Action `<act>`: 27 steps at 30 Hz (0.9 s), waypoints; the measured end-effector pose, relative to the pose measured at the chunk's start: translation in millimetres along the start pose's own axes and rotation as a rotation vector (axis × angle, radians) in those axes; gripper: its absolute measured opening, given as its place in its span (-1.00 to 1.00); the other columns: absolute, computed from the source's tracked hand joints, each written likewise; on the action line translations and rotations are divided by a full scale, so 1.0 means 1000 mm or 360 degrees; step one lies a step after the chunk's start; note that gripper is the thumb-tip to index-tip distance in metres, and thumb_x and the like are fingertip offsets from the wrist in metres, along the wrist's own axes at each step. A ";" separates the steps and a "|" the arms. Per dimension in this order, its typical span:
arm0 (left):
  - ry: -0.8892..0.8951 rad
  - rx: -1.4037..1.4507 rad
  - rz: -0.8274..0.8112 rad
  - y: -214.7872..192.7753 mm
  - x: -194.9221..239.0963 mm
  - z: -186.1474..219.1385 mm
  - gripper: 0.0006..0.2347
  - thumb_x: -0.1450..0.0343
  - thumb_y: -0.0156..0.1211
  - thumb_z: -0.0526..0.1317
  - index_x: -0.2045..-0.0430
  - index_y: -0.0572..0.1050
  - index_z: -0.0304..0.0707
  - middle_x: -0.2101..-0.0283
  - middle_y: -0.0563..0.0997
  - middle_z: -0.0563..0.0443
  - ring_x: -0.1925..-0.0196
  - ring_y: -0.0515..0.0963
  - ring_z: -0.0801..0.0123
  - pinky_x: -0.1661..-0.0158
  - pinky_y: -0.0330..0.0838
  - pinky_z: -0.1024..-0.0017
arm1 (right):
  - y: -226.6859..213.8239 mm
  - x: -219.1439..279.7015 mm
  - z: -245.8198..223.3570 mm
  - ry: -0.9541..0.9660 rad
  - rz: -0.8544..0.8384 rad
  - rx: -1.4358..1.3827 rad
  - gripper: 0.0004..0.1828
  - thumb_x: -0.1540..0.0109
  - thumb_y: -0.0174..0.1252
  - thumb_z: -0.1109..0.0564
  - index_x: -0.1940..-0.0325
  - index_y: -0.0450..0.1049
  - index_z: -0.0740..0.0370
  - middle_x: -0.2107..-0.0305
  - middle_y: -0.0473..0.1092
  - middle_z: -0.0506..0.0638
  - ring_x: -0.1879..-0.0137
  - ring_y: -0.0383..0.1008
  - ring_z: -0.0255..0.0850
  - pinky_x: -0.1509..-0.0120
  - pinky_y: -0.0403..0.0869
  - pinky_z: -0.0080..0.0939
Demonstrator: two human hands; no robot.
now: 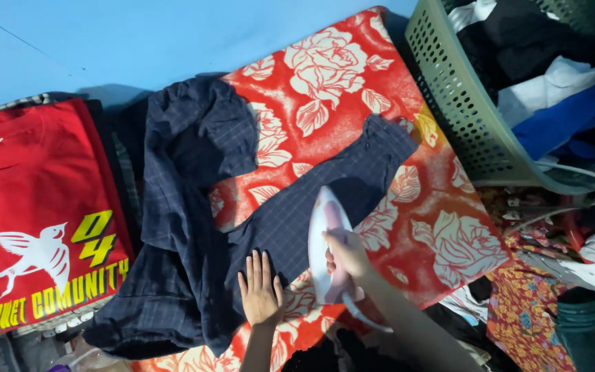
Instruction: Ironing a pair of dark trousers on a floral-patterned surface using a steam iron and water spray.
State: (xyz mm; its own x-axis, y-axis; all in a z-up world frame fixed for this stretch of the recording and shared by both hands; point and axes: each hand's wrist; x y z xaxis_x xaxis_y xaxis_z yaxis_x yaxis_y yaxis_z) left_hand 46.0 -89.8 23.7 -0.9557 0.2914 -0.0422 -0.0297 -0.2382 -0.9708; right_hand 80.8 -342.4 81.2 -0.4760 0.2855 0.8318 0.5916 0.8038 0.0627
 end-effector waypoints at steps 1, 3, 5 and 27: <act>-0.0013 0.0046 0.0001 -0.002 -0.001 0.001 -0.42 -0.46 -0.11 -0.10 -0.45 0.12 -0.25 -0.54 0.11 -0.16 -0.58 0.07 0.08 -0.43 -0.04 -0.01 | 0.000 -0.003 0.000 -0.0057 -0.0010 0.0139 -0.71 -0.28 0.21 0.03 0.25 0.47 0.36 0.67 0.34 0.05 0.65 0.29 -0.21 0.62 0.31 -0.21; -0.0031 0.0095 -0.0010 -0.001 -0.001 0.002 -0.43 -0.46 -0.13 -0.11 -0.44 0.13 -0.28 -0.54 0.12 -0.17 -0.58 0.08 0.07 -0.43 -0.04 -0.01 | -0.001 -0.017 -0.017 -0.0101 -0.0017 0.0283 -0.68 -0.23 0.30 0.01 0.32 0.50 0.37 0.66 0.35 0.02 0.66 0.29 -0.23 0.63 0.30 -0.24; -0.0021 0.0077 0.0047 0.002 0.001 0.000 -0.43 -0.46 -0.10 -0.13 -0.44 0.14 -0.28 -0.53 0.15 -0.15 -0.57 0.10 0.09 -0.43 -0.03 0.00 | 0.001 -0.039 -0.053 -0.0298 0.0069 0.0315 -0.68 -0.26 0.20 0.03 0.31 0.51 0.41 0.65 0.36 0.05 0.63 0.29 -0.23 0.61 0.30 -0.21; -0.0120 0.0137 0.0131 0.000 0.001 0.001 -0.34 -0.38 -0.06 -0.14 -0.40 0.09 -0.58 -0.50 0.12 -0.42 -0.58 0.05 -0.09 -0.44 -0.07 -0.03 | 0.044 -0.019 -0.043 -0.0251 -0.0392 0.0813 -0.63 -0.19 0.19 -0.02 0.24 0.58 0.40 0.63 0.37 0.04 0.59 0.31 -0.19 0.56 0.30 -0.16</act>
State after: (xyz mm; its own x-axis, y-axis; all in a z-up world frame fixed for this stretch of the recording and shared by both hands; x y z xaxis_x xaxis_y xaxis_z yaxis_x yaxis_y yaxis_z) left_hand 44.5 -90.0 24.0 -0.9751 0.1978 -0.1000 0.0280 -0.3379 -0.9408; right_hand 144.3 -334.8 92.1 -0.6738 0.1010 0.7320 0.0813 0.9947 -0.0624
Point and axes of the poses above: each hand's wrist, its own x-axis away from the middle knuckle, its own y-axis out of the palm, z = x × y
